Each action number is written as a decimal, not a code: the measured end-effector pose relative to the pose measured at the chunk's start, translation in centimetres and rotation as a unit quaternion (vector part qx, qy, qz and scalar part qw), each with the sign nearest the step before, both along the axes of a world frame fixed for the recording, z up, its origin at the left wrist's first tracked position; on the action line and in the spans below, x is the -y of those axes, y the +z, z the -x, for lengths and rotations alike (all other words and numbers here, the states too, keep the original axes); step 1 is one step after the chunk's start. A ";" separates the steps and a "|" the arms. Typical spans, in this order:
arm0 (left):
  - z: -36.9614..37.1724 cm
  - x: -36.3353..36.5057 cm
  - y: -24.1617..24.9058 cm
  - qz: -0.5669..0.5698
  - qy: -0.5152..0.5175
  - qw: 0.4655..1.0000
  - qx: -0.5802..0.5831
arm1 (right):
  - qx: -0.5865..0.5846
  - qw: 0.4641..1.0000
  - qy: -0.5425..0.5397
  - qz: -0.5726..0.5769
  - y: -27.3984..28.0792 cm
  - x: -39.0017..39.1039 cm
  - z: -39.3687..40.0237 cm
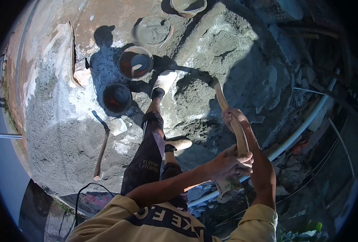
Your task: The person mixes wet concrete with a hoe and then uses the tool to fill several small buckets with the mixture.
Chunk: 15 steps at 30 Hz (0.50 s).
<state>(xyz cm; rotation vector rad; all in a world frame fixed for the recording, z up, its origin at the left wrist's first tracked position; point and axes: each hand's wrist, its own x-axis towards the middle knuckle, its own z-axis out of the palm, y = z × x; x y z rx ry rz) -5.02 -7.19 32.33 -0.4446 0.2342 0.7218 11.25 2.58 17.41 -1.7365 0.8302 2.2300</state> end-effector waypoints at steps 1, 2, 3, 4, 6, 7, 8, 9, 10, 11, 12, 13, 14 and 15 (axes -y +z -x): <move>0.3 -0.8 0.9 0.001 0.014 1.000 0.018 | 0.013 1.000 0.022 -0.016 1.5 -0.9 0.8; 0.4 -1.2 1.7 0.000 0.027 0.999 0.037 | 0.013 0.999 0.032 -0.018 3.2 -1.7 2.0; 0.3 -1.4 2.3 0.001 0.052 0.997 0.053 | 0.025 0.999 0.026 -0.018 4.8 -2.2 3.0; 0.6 -1.4 3.4 -0.002 0.066 0.997 0.051 | 0.034 0.999 0.023 -0.017 6.4 -2.8 4.2; 1.8 -1.7 6.0 0.046 0.127 0.989 0.068 | 0.026 0.998 0.058 -0.016 8.5 -4.0 6.1; 3.2 -1.8 7.4 0.038 0.125 0.990 0.062 | 0.025 0.997 0.073 -0.011 9.3 -4.3 7.0; 4.5 -1.6 8.5 0.035 0.144 0.988 0.053 | 0.015 0.996 0.092 -0.013 10.0 -4.6 8.2; 5.6 -1.2 9.6 0.045 0.134 0.989 0.047 | -0.002 0.994 0.108 -0.016 10.7 -4.9 9.1; 6.5 -0.8 10.4 0.054 0.122 0.990 0.044 | -0.016 0.992 0.123 -0.019 11.2 -5.3 9.8; 7.4 -0.3 11.1 0.050 0.125 0.990 0.051 | -0.049 0.991 0.126 -0.010 11.3 -5.6 10.5; 8.0 0.4 11.4 0.044 0.135 0.989 0.047 | -0.054 0.989 0.137 -0.014 12.1 -5.7 11.8; 8.5 1.0 11.6 0.025 0.163 0.985 0.048 | -0.066 0.988 0.135 -0.023 13.4 -5.7 13.7; 8.9 1.5 11.8 0.007 0.189 0.981 0.049 | -0.079 0.988 0.132 -0.032 14.1 -5.5 15.4; 9.1 2.0 12.0 0.003 0.199 0.979 0.042 | -0.085 0.986 0.142 -0.035 14.0 -5.4 16.5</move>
